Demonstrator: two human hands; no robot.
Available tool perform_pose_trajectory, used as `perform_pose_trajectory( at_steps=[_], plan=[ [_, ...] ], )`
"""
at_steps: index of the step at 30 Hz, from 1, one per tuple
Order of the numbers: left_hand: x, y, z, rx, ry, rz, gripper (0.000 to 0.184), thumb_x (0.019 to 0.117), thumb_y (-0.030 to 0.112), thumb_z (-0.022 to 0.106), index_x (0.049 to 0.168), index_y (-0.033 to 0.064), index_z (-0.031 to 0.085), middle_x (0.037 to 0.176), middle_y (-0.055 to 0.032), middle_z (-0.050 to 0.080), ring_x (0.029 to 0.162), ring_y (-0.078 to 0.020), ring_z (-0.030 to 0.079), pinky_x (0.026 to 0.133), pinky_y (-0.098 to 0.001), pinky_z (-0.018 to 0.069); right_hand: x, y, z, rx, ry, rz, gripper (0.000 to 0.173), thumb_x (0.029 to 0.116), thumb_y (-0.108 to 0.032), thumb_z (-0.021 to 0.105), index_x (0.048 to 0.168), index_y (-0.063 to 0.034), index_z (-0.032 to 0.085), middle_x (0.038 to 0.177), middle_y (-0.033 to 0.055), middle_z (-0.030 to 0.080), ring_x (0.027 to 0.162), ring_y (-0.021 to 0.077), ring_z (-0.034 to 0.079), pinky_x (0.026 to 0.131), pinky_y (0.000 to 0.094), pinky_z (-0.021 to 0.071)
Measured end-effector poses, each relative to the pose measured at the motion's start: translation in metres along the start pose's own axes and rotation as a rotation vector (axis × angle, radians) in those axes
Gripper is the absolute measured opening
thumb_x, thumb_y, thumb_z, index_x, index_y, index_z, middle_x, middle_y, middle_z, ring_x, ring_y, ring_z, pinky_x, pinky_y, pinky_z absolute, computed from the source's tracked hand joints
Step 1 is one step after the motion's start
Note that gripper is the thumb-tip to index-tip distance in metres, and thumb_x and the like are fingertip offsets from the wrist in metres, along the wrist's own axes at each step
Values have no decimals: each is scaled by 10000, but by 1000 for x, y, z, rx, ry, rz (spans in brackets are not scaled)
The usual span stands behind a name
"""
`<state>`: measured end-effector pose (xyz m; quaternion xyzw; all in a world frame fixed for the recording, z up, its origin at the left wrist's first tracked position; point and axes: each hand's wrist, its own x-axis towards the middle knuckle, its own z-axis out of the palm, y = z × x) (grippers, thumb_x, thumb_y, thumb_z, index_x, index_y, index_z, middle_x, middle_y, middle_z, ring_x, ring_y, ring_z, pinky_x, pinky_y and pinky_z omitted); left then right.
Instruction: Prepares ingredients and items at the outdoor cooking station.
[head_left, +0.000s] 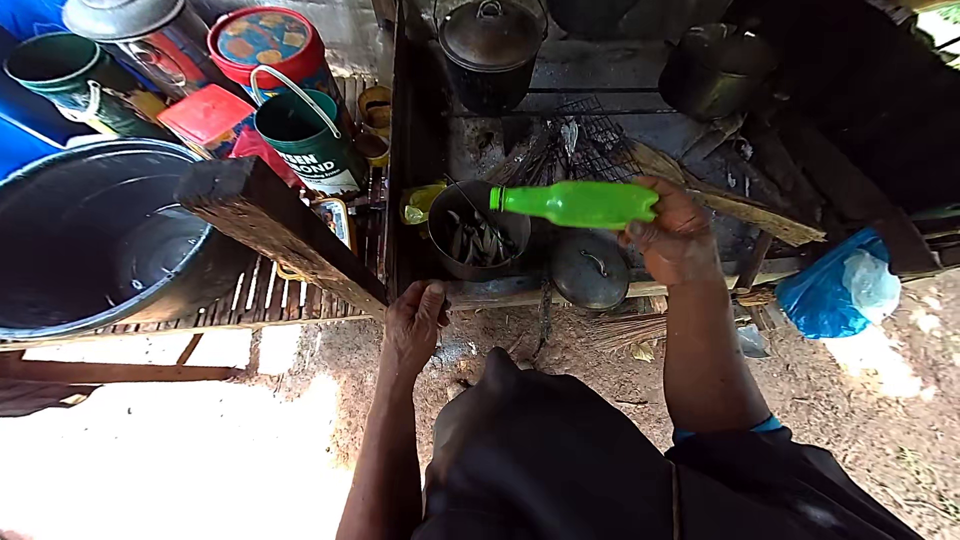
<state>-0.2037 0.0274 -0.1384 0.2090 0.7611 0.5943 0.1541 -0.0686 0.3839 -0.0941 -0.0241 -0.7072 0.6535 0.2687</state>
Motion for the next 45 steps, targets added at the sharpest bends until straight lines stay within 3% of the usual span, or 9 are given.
perform_pose_trajectory(
  at_steps=[4, 10, 17, 21, 45],
  plan=[
    [-20, -33, -4, -87, -72, -94, 316, 1062, 328, 483, 1102, 74, 667, 797, 11, 674, 637, -81, 642, 613, -245, 571, 36, -26, -2, -293, 72, 38, 571, 896, -86, 715, 1423, -6, 510, 1200, 88, 662, 887, 142, 685, 770, 326, 617],
    [-61, -73, -18, -127, -71, -269, 309, 1062, 282, 468, 1072, 46, 667, 791, 10, 679, 631, -73, 647, 595, -232, 569, 85, -59, 13, -509, -50, 48, 561, 921, -179, 741, 1432, -65, 542, 1184, 82, 682, 855, 130, 691, 730, 296, 611],
    [-85, -85, -29, -165, -9, -362, 300, 1064, 278, 467, 1085, 54, 665, 791, 2, 676, 625, -80, 647, 586, -228, 569, 118, -78, 39, -634, -181, 44, 559, 922, -179, 761, 1436, -91, 562, 1250, 99, 684, 1016, 146, 714, 890, 315, 619],
    [-87, -86, -31, -183, 6, -358, 304, 1067, 272, 461, 1086, 49, 666, 793, 2, 674, 632, -83, 648, 593, -227, 568, 129, -78, 48, -720, -207, 24, 564, 917, -251, 773, 1433, -132, 581, 1244, 78, 693, 1015, 127, 711, 900, 312, 610],
    [-88, -86, -30, -171, 0, -375, 301, 1070, 272, 463, 1093, 50, 664, 821, -12, 689, 648, -88, 661, 597, -224, 570, 135, -72, 59, -718, -228, 10, 575, 905, -248, 788, 1428, -121, 585, 1257, 75, 684, 1025, 112, 702, 907, 283, 601]
  ],
)
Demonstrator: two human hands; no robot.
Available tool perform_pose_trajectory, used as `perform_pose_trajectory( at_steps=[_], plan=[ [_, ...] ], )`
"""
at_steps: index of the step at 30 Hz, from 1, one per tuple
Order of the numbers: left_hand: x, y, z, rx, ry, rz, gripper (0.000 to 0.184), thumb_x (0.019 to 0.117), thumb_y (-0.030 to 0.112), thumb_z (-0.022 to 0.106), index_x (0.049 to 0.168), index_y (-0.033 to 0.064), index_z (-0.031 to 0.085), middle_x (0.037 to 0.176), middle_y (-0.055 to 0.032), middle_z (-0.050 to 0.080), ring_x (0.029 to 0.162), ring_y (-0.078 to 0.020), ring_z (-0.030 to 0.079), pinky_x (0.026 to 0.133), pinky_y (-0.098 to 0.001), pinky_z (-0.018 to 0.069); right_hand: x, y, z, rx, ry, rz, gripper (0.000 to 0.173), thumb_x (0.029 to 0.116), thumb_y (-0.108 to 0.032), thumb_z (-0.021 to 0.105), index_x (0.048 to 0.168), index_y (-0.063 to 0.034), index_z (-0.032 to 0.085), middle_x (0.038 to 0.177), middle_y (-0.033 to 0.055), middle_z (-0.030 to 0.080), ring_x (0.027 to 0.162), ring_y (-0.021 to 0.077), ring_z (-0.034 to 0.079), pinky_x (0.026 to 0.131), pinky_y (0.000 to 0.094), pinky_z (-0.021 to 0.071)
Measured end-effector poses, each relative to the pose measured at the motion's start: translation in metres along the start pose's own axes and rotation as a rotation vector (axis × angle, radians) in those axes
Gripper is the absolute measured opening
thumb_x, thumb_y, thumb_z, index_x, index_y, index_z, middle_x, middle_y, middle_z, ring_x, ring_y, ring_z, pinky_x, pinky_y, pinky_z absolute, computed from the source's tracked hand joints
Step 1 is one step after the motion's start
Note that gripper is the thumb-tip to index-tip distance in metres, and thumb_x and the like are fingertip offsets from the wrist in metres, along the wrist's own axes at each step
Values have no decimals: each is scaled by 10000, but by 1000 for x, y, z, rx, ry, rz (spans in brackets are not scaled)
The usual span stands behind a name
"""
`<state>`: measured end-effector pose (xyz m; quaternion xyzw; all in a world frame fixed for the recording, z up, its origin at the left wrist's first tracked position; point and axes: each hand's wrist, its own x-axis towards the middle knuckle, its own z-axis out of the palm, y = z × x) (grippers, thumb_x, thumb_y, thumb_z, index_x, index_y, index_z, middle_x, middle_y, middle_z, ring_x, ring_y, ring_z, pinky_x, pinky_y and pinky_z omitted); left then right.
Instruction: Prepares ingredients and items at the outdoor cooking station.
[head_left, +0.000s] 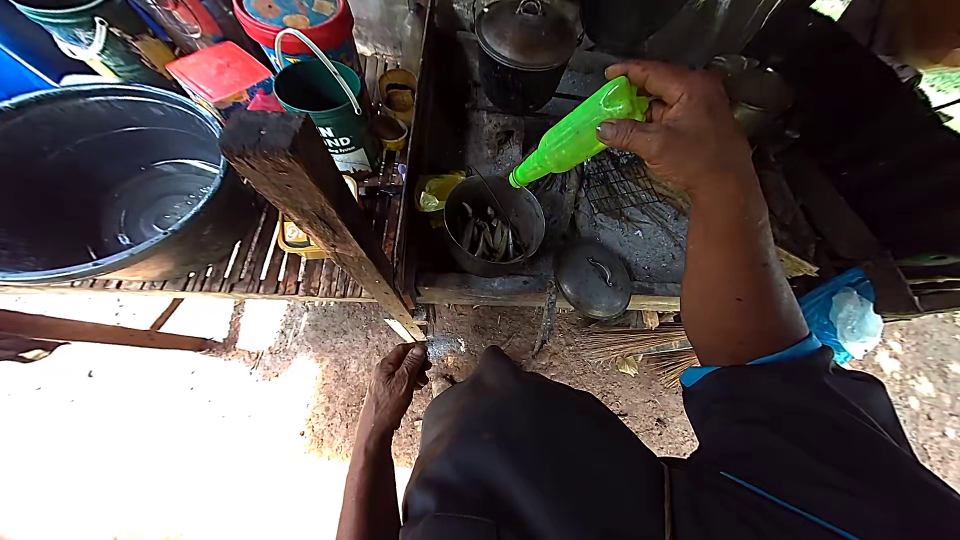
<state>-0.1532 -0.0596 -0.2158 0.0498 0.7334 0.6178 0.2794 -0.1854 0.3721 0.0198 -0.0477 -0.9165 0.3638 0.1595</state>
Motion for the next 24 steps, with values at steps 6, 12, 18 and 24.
perform_pose_trajectory(
  at_steps=[6, 12, 18, 24],
  plan=[
    [0, -1, 0, -22, 1, 12, 290, 1068, 264, 467, 1078, 52, 665, 805, -6, 683, 638, -84, 652, 590, -222, 564, 3, 4, 2, -52, 18, 17, 586, 896, -287, 795, 1428, -149, 594, 1272, 85, 673, 1039, 132, 697, 913, 313, 597],
    [-2, 1, 1, -18, 7, 8, 290, 1064, 262, 467, 1076, 47, 662, 801, 2, 680, 641, -81, 655, 595, -226, 569, 9, 9, 4, -143, 41, 28, 590, 907, -330, 779, 1446, -186, 586, 1324, 102, 633, 1074, 162, 676, 920, 341, 584],
    [-3, 0, 1, -14, 11, 6, 291, 1064, 266, 464, 1073, 54, 664, 803, 0, 680, 642, -81, 654, 595, -223, 567, 19, 17, 14, -106, 78, 20, 602, 898, -323, 792, 1449, -190, 587, 1328, 102, 619, 1054, 161, 673, 892, 318, 587],
    [-4, -1, 0, -22, 19, 16, 292, 1063, 270, 471, 1065, 55, 668, 799, -2, 681, 634, -82, 651, 589, -221, 564, 28, 22, 23, -76, 86, 2, 606, 902, -323, 790, 1451, -178, 582, 1320, 100, 618, 1053, 149, 672, 904, 303, 584]
  ],
)
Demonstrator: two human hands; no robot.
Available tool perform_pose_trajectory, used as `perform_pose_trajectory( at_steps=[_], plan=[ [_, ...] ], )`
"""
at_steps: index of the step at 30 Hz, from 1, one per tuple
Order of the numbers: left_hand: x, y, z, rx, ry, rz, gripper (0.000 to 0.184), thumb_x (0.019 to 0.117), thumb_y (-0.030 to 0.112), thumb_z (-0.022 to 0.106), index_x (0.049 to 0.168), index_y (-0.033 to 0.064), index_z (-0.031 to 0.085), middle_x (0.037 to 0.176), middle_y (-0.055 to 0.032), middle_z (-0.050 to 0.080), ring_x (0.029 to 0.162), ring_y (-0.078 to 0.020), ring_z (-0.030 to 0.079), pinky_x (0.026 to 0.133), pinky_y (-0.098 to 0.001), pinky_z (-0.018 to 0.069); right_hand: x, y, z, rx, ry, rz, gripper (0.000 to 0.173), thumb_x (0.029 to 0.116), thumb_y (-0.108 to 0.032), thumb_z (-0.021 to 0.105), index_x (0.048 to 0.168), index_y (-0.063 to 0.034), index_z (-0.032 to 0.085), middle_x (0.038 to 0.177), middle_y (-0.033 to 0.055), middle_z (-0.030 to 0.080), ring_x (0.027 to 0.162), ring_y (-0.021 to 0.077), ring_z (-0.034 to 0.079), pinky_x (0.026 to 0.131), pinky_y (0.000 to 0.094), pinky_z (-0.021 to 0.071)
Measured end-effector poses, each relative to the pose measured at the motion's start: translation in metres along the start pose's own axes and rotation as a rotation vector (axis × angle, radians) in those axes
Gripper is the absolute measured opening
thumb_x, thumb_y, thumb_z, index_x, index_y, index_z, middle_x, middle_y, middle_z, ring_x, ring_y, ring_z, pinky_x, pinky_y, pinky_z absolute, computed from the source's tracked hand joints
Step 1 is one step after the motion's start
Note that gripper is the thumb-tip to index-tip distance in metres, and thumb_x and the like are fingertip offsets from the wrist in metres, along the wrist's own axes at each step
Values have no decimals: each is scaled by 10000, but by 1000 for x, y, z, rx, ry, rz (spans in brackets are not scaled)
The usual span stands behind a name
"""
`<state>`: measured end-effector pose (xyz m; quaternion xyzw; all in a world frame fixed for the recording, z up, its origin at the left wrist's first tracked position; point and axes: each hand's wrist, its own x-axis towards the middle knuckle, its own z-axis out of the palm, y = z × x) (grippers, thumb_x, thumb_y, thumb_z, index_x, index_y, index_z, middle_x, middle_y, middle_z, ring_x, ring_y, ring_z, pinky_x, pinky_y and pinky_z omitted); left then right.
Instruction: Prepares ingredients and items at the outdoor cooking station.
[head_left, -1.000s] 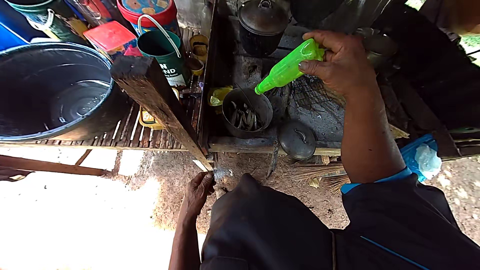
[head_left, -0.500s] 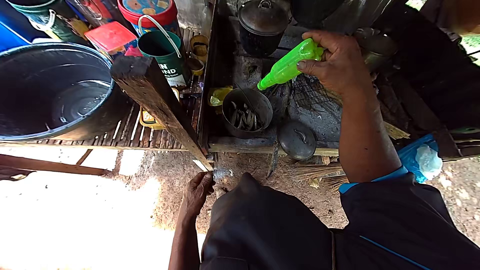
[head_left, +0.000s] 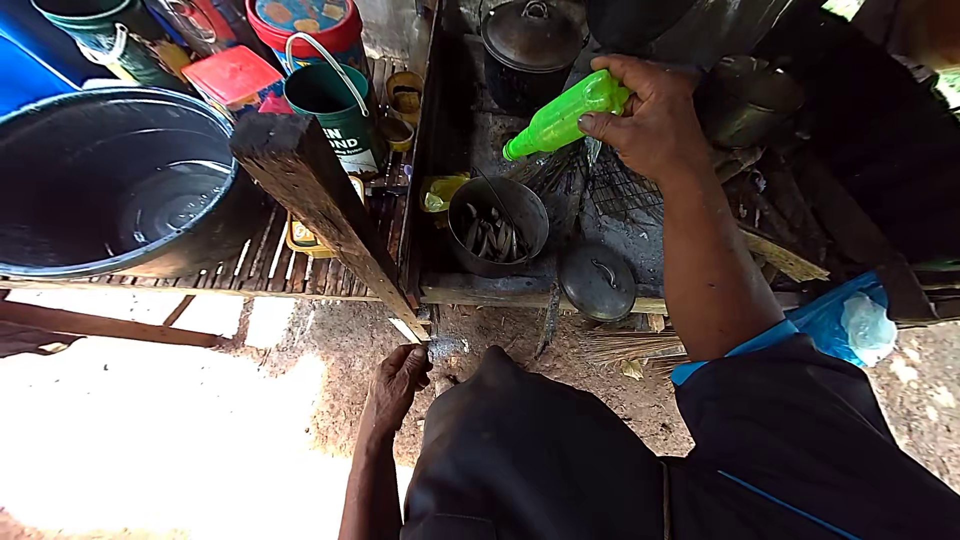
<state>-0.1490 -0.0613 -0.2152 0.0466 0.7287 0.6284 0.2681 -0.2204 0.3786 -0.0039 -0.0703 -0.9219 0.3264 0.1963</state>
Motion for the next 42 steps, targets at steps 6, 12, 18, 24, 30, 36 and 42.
perform_pose_trajectory(
  at_steps=[6, 12, 18, 24, 30, 36, 42],
  plan=[
    [-1, 0, 1, 1, 7, -4, 290, 1064, 267, 474, 1070, 53, 668, 804, -5, 684, 634, -83, 650, 590, -223, 565, 6, -3, 8, 32, 0, -6, 601, 902, -313, 789, 1449, -174, 583, 1331, 93, 627, 1079, 147, 673, 927, 306, 581],
    [-2, -2, -1, -5, 12, 8, 292, 1063, 273, 472, 1065, 58, 670, 797, 4, 679, 634, -76, 647, 593, -218, 564, 9, -7, 10, 38, -13, -6, 593, 910, -313, 784, 1450, -180, 580, 1332, 87, 629, 1075, 144, 677, 931, 309, 583],
    [-2, 1, 0, 8, 3, 2, 292, 1065, 265, 463, 1068, 56, 667, 804, 0, 681, 641, -81, 651, 595, -224, 566, 10, -10, 11, 42, -17, -4, 598, 904, -313, 788, 1450, -183, 581, 1326, 88, 632, 1080, 151, 674, 929, 322, 583],
    [-2, -1, 0, -1, 5, 1, 292, 1067, 266, 464, 1066, 56, 668, 801, -3, 681, 637, -81, 651, 595, -223, 567, 8, -10, 11, 36, -22, -9, 594, 906, -321, 786, 1448, -186, 584, 1346, 83, 627, 1096, 146, 669, 940, 319, 574],
    [-3, -1, 1, -5, 2, 1, 288, 1066, 260, 466, 1074, 55, 668, 809, -8, 683, 641, -86, 655, 593, -226, 570, 6, -9, 12, 48, -28, -12, 590, 909, -309, 785, 1448, -178, 584, 1338, 82, 632, 1086, 145, 677, 931, 318, 585],
    [-4, -2, 0, 0, -3, 11, 294, 1064, 271, 467, 1071, 58, 669, 805, -4, 680, 638, -85, 653, 587, -224, 567, 5, -8, 11, 38, -27, -28, 593, 903, -304, 790, 1444, -172, 587, 1337, 79, 632, 1084, 135, 676, 924, 304, 586],
    [-3, -1, 1, -8, -2, 16, 294, 1063, 265, 469, 1071, 50, 670, 805, -7, 683, 636, -86, 654, 588, -225, 568, 1, -12, 6, 23, -25, -3, 599, 899, -318, 792, 1446, -187, 588, 1348, 85, 619, 1066, 142, 675, 909, 306, 585]
  ],
)
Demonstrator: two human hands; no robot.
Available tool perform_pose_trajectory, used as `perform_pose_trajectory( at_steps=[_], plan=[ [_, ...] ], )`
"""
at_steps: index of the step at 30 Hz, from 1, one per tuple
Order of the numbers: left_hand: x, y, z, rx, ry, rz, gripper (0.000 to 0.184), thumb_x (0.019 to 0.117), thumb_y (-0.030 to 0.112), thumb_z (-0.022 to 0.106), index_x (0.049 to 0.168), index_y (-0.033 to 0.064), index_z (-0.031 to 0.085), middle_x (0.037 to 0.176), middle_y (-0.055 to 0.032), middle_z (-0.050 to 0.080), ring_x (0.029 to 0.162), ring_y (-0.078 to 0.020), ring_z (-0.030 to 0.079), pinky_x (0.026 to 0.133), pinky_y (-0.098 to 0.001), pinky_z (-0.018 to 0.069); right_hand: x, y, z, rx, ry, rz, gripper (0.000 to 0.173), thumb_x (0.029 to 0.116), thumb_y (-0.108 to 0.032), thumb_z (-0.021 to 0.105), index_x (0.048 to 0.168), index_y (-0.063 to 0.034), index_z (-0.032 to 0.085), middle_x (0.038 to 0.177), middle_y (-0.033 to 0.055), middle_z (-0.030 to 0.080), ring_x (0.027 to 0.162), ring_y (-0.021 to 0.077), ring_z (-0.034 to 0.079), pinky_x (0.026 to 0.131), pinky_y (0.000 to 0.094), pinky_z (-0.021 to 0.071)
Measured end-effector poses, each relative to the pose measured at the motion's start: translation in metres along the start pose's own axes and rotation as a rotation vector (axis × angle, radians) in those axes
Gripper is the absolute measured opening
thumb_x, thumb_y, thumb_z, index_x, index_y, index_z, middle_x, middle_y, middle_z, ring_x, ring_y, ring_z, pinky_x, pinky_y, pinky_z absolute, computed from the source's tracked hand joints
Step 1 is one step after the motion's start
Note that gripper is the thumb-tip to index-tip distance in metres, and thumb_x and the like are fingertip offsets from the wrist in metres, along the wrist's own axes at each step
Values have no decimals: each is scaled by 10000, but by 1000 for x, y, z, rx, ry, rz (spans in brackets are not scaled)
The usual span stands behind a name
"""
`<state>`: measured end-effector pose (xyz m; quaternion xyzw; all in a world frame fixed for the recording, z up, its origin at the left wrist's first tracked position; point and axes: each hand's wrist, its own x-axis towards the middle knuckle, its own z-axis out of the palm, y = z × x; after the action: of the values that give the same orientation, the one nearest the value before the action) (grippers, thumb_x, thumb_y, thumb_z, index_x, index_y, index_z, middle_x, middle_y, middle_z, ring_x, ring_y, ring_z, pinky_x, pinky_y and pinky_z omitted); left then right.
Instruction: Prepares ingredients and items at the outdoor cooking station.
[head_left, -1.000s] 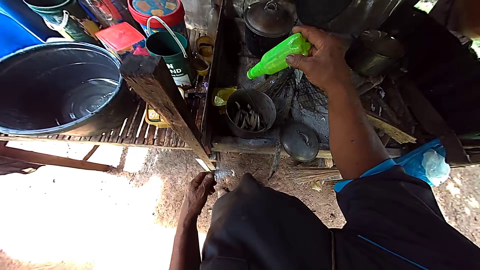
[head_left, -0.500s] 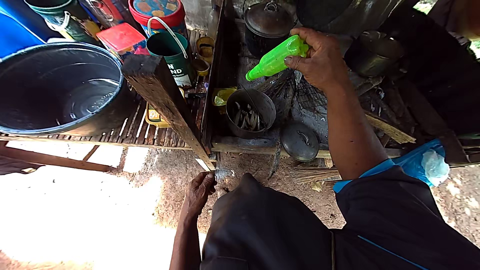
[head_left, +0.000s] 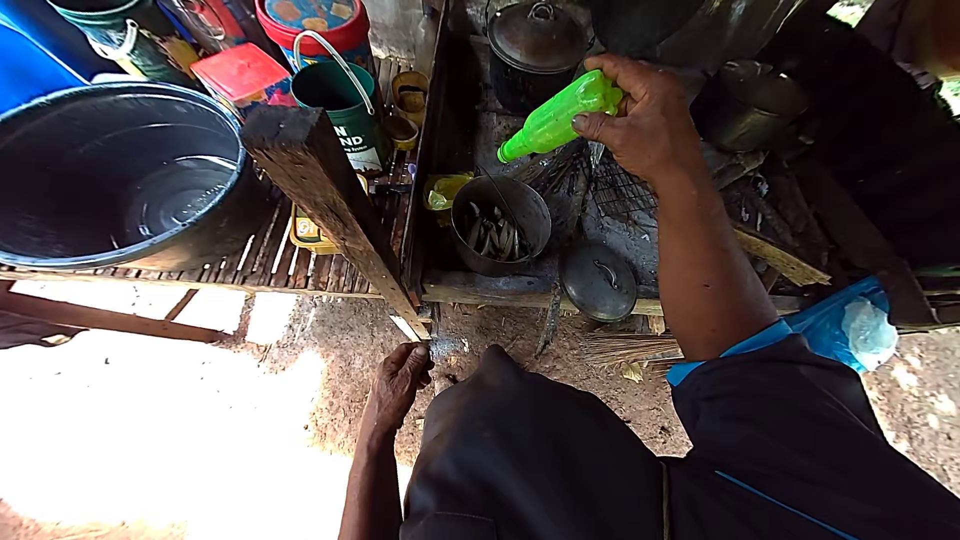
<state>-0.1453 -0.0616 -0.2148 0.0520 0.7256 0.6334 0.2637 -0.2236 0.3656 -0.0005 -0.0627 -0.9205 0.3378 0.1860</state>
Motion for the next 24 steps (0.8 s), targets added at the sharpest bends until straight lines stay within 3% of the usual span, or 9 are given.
perform_pose_trajectory(
  at_steps=[18, 21, 24],
  plan=[
    [0, 2, 4, 40, -6, -21, 303, 1063, 273, 467, 1083, 51, 673, 810, -5, 686, 642, -89, 657, 593, -233, 569, -14, 0, -14, -27, 19, -34, 594, 896, -346, 793, 1435, -184, 600, 1324, 82, 624, 1045, 135, 678, 889, 295, 591],
    [-1, 0, 4, 36, -7, -14, 305, 1065, 277, 464, 1082, 53, 670, 809, -8, 685, 643, -90, 660, 593, -232, 573, -22, -4, -20, 7, 98, -84, 580, 901, -340, 787, 1419, -155, 606, 1326, 90, 626, 1053, 135, 686, 892, 290, 603],
    [-2, -2, 4, 19, -6, -5, 300, 1065, 274, 467, 1069, 51, 668, 801, -8, 683, 639, -94, 658, 596, -236, 574, -39, 1, -12, 63, 212, -160, 587, 924, -304, 763, 1426, -66, 574, 1301, 133, 624, 1051, 168, 685, 891, 318, 611]
  ],
)
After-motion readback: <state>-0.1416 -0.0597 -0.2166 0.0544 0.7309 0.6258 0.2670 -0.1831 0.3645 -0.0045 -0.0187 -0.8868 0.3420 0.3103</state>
